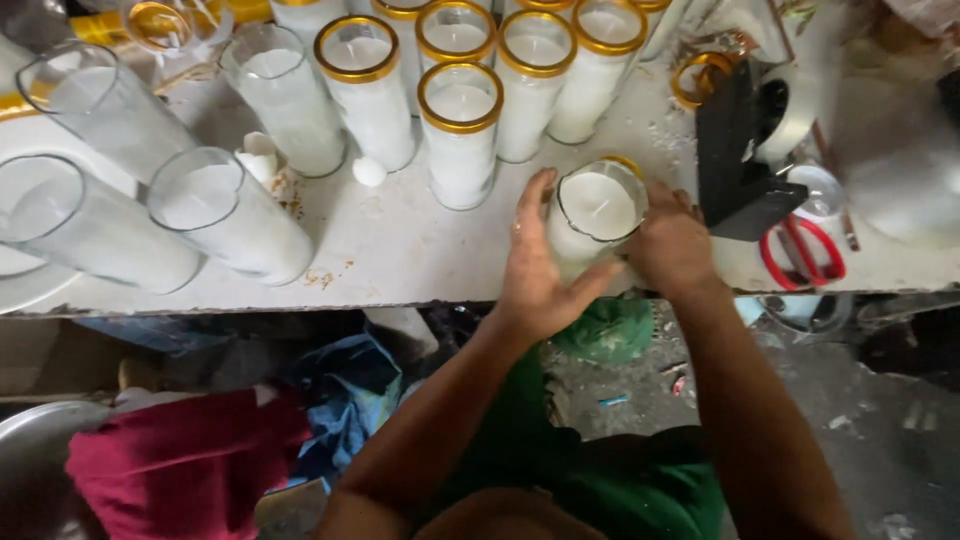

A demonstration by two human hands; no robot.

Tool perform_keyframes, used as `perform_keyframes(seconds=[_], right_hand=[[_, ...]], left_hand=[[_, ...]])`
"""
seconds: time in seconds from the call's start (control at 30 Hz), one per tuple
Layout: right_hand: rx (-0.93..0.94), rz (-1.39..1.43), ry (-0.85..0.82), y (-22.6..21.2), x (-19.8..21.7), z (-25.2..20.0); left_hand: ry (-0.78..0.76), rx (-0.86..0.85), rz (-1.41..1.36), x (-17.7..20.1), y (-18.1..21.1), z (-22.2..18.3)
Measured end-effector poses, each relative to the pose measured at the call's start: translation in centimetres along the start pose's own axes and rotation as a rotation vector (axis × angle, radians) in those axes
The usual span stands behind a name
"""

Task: Fitting decorative gold rings onto the rims of glass candle jars and using a small tool for jar preparation.

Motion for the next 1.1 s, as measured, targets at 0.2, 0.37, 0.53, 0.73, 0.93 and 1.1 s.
perform_keyframes(seconds=[0.2,0.37,0.53,0.73,0.93,1.1], right_hand=[[-0.095,0.113,-0.039,-0.2,1.9,1.4],[-0.213,0.702,0.367,0.3,9.7,4.3],[0.063,0.552,0.122,-9.1,21.4,8.1],[0.105,0.503,0.055,-9.7,20.2,7.8],[0.171,0.422,0.039,-9.6,19.9,8.1],[0.121,0.473,-0.006,-9.4,19.6,8.0]], left_hand=[[-0.197,0.088,0.137,0.5,0.3,0.5],[-0.171,0.124,0.272,-0.8,0.5,1.0],[-0.232,0.157,0.177,-1.1,1.0,1.7],[-0.381,0.083,0.031,-1.6,1.9,3.1],[-0.413,0.101,0.052,-1.4,2.4,3.4],[-0.374,0.037,0.080,-1.6,0.6,2.7]])
Point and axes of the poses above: each hand's wrist, its own z-axis towards the middle knuckle, its own x-axis out of the back of the hand, y = z × x, the point moved 5 cm from there along z, towards the middle knuckle, and after that the axes turned 14 degrees about y, right-handed, at the moved point
